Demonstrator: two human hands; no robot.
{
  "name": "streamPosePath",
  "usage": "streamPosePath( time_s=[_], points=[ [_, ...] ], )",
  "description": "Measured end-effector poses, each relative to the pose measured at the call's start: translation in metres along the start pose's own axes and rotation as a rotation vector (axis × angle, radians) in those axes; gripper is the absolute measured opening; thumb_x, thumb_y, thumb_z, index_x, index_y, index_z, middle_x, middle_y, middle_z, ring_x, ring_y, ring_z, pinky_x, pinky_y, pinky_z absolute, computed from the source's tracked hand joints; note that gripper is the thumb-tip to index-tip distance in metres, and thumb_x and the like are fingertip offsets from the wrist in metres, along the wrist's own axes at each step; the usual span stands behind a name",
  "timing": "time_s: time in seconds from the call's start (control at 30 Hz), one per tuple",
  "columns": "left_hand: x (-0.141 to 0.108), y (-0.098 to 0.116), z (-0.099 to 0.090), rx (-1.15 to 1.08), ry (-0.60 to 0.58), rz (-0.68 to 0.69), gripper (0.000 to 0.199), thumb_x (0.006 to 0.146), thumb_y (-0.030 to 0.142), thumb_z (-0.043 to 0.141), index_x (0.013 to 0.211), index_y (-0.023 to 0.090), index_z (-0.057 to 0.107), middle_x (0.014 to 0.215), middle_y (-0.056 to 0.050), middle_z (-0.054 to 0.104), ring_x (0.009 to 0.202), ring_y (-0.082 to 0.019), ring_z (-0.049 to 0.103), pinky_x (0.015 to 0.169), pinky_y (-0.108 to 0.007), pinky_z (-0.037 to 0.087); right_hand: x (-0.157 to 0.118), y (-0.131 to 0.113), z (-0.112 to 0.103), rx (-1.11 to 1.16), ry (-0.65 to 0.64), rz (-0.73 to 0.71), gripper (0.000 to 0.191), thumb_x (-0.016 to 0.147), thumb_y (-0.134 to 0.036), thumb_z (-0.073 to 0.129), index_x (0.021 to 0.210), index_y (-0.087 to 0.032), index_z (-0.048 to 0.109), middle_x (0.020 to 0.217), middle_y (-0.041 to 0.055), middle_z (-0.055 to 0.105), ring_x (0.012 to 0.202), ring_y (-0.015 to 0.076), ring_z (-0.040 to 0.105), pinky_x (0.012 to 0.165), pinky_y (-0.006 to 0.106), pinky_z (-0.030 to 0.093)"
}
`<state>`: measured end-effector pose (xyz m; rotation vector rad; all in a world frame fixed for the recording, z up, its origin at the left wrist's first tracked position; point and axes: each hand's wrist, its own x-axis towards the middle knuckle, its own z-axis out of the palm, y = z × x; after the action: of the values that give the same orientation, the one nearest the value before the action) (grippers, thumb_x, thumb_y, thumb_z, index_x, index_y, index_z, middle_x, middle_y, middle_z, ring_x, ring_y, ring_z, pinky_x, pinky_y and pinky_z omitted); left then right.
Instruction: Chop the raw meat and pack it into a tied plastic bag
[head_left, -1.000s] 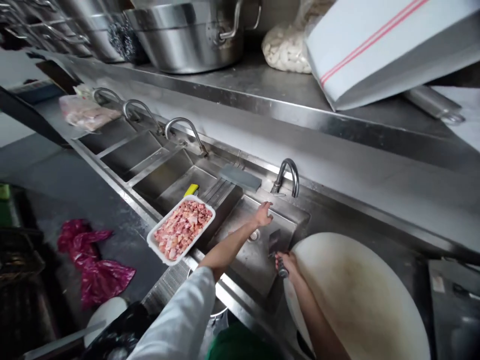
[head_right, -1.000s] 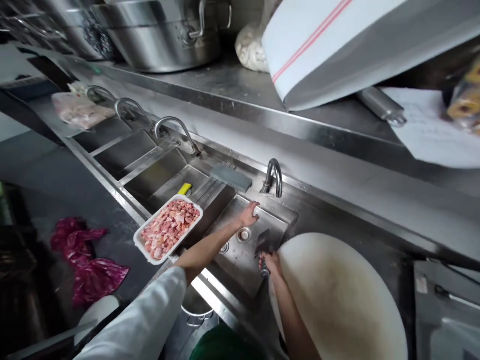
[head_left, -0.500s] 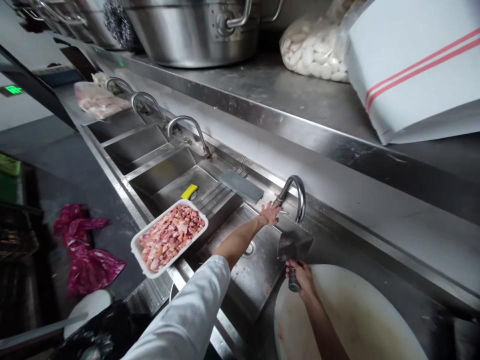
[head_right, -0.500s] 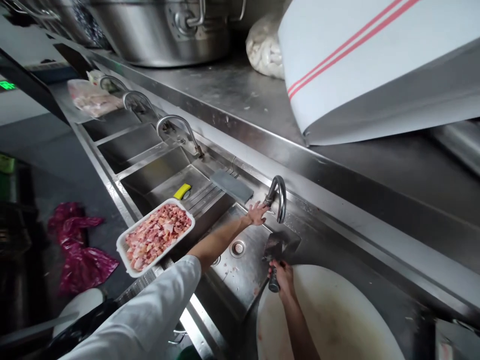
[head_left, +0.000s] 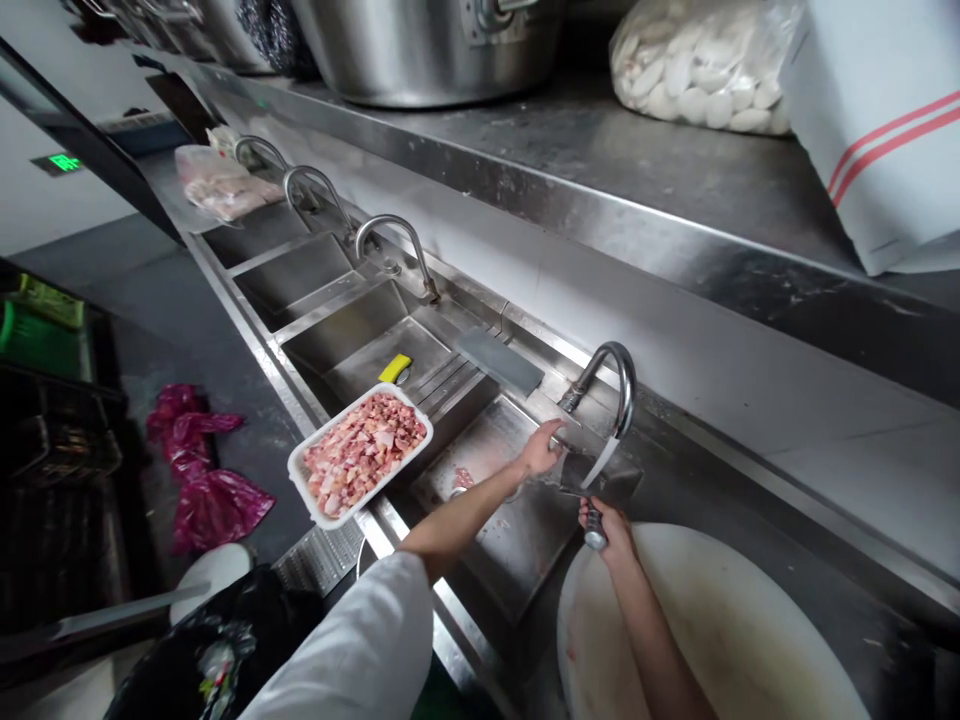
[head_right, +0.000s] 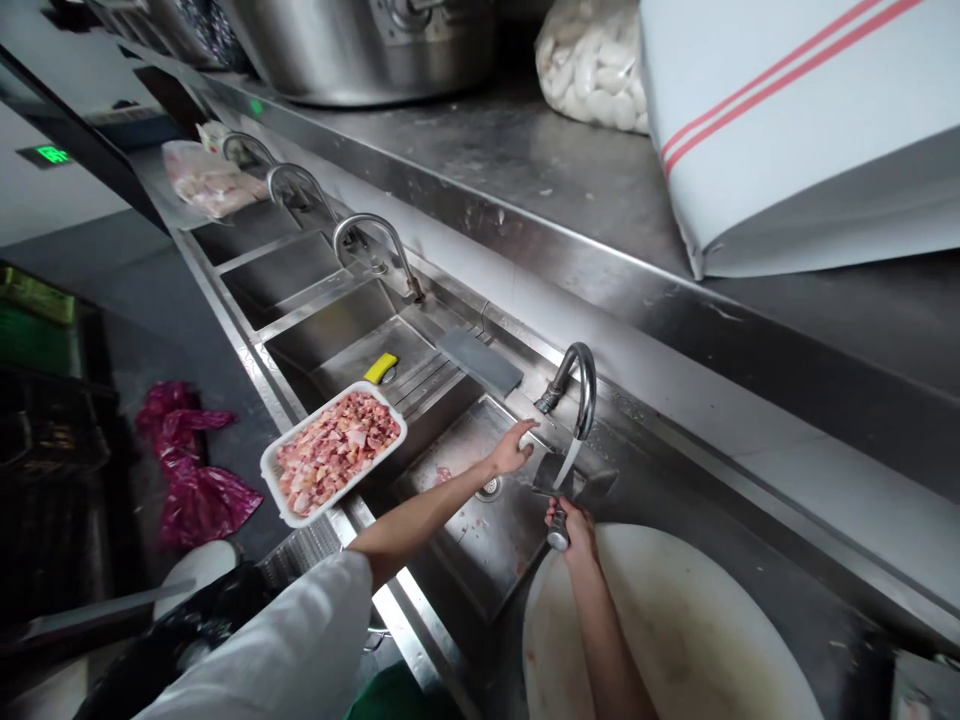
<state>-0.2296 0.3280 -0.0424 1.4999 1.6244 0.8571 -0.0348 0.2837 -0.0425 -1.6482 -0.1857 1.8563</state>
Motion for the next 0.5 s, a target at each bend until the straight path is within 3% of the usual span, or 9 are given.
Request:
streamPosePath(
  time_s=[0.1,0.23,0.3,0.37,0.5],
  points=[
    [-0.082,-0.012,-0.015,-0.053,0.098,-0.069,0.052,0.087,0.009,0.047,0.137,0.009,0.058,0.141,-0.02,0.062,0.128,-0.027,0.061,0.109,-0.043,0.05,0.002,-0.012,0.007,0.068,-0.106,0.101,0.02,0.087,-0.011,0.067,0.079,-0.02,0.051,0.066,-0.0024,0.06,0.045,0.0057,0.055,0.041,0.011,0.051],
    [-0.229,-0.043,-0.052,-0.215,0.283,-0.174,0.038,0.084,0.023,0.056,0.119,0.021,0.07,0.128,-0.012,0.071,0.121,-0.027,0.066,0.101,-0.042,0.054,0.004,-0.025,0.017,-0.048,-0.118,0.129,0.02,0.083,-0.008,0.064,0.077,-0.019,0.048,0.062,-0.003,0.057,0.042,0.0057,0.05,0.037,0.011,0.044],
    [-0.306,-0.056,-0.072,-0.251,0.357,-0.342,0.035,0.083,0.033,0.059,0.113,0.023,0.073,0.118,-0.011,0.074,0.107,-0.027,0.071,0.092,-0.041,0.057,0.007,-0.03,0.021,-0.318,-0.077,0.054,0.019,0.077,-0.006,0.064,0.071,-0.018,0.05,0.057,-0.0018,0.056,0.04,0.0071,0.048,0.035,0.013,0.039],
    [-0.381,-0.066,-0.09,-0.27,0.451,-0.525,0.032,0.079,0.039,0.061,0.106,0.028,0.076,0.108,-0.006,0.078,0.1,-0.027,0.073,0.089,-0.041,0.058,0.01,-0.036,0.025,-0.726,-0.079,-0.104,0.019,0.072,-0.006,0.065,0.063,-0.018,0.053,0.05,-0.0014,0.054,0.04,0.0103,0.048,0.037,0.018,0.038],
    [-0.516,-0.082,-0.106,-0.325,0.673,-0.837,0.026,0.056,0.048,0.068,0.077,0.037,0.08,0.088,0.005,0.081,0.09,-0.031,0.076,0.081,-0.044,0.057,0.007,-0.056,0.034,-1.495,-0.184,-0.519,0.022,0.06,0.002,0.068,0.058,-0.019,0.06,0.053,0.0012,0.06,0.057,0.0193,0.063,0.062,0.029,0.049]
  ],
)
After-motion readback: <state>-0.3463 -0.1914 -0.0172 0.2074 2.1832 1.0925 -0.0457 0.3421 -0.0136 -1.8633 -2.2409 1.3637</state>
